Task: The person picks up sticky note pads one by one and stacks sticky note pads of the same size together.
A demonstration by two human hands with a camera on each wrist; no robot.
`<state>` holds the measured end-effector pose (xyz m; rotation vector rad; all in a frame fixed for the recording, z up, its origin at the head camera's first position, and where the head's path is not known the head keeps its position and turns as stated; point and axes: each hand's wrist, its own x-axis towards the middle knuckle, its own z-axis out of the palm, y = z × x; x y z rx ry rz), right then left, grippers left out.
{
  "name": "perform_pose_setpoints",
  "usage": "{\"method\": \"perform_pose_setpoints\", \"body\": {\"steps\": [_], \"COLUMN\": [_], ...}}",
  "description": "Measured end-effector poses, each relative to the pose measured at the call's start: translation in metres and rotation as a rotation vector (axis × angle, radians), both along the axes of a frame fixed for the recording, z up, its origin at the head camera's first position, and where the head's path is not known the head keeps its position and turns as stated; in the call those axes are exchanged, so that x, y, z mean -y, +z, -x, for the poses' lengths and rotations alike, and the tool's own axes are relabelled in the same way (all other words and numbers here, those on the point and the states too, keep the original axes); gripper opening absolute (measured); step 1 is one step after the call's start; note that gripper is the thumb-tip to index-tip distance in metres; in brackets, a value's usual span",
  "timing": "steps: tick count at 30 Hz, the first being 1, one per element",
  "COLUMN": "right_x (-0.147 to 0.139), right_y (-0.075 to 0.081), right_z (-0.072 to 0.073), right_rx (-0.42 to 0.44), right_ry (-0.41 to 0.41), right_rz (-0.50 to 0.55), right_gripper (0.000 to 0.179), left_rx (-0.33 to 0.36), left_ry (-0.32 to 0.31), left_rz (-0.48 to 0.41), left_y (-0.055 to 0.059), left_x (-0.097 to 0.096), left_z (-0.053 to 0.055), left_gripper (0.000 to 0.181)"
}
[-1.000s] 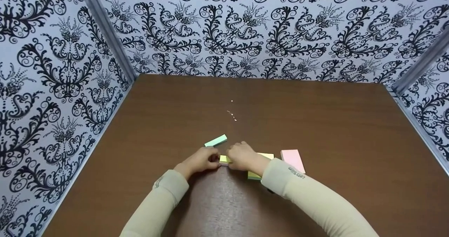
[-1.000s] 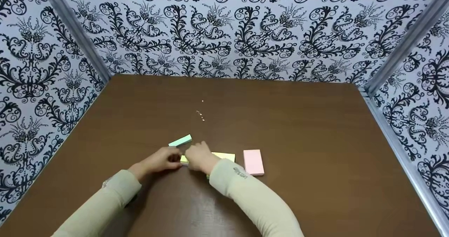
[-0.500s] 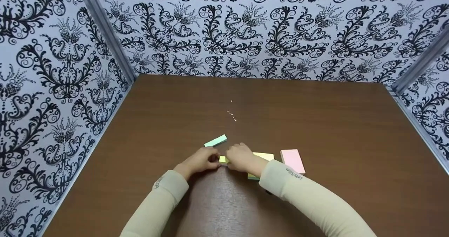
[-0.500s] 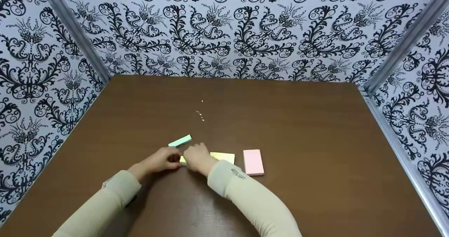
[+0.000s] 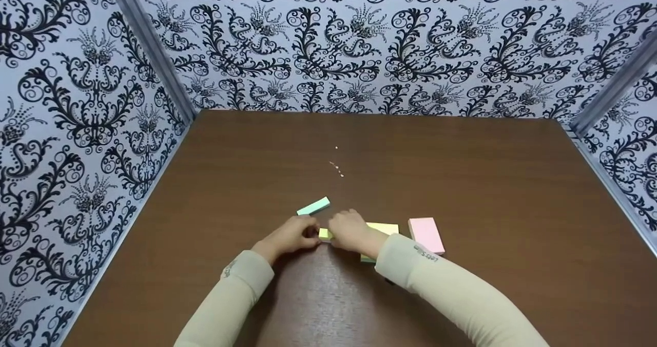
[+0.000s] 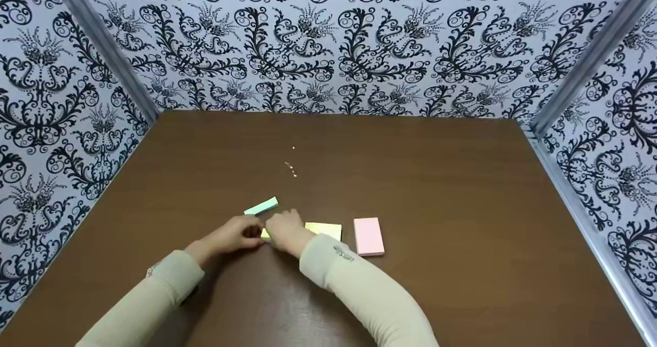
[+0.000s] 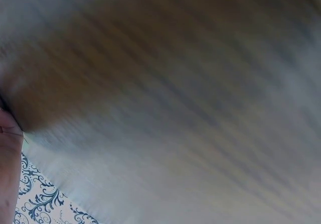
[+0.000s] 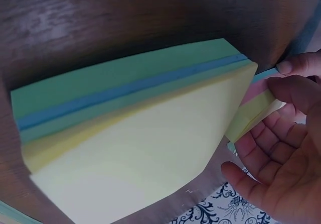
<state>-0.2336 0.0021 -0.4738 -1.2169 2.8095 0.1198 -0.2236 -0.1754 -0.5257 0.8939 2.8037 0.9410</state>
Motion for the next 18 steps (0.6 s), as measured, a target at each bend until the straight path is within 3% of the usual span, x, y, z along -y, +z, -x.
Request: {"method": "perform_pose_setpoints", "body": {"steps": [12, 18], "right_x": [0.0023, 0.0005], "right_y": [-0.0011, -0.002], "right_z": [0.0047, 0.0063], "right_rx": [0.048, 0.043], "right_ry": [-0.023, -0.02], "right_rz": [-0.039, -0.019], "right_gripper": [0.024, 0.03], "left_rx": [0.02, -0.013], "left_ry": [-0.014, -0.017], "left_rz": [-0.037, -0.037], "left_y": [-0.0003, -0.0016], "left_x": [0.0036, 0.0003], "left_z": [0.0012, 0.0026], "left_gripper": [0.016, 0.014]}}
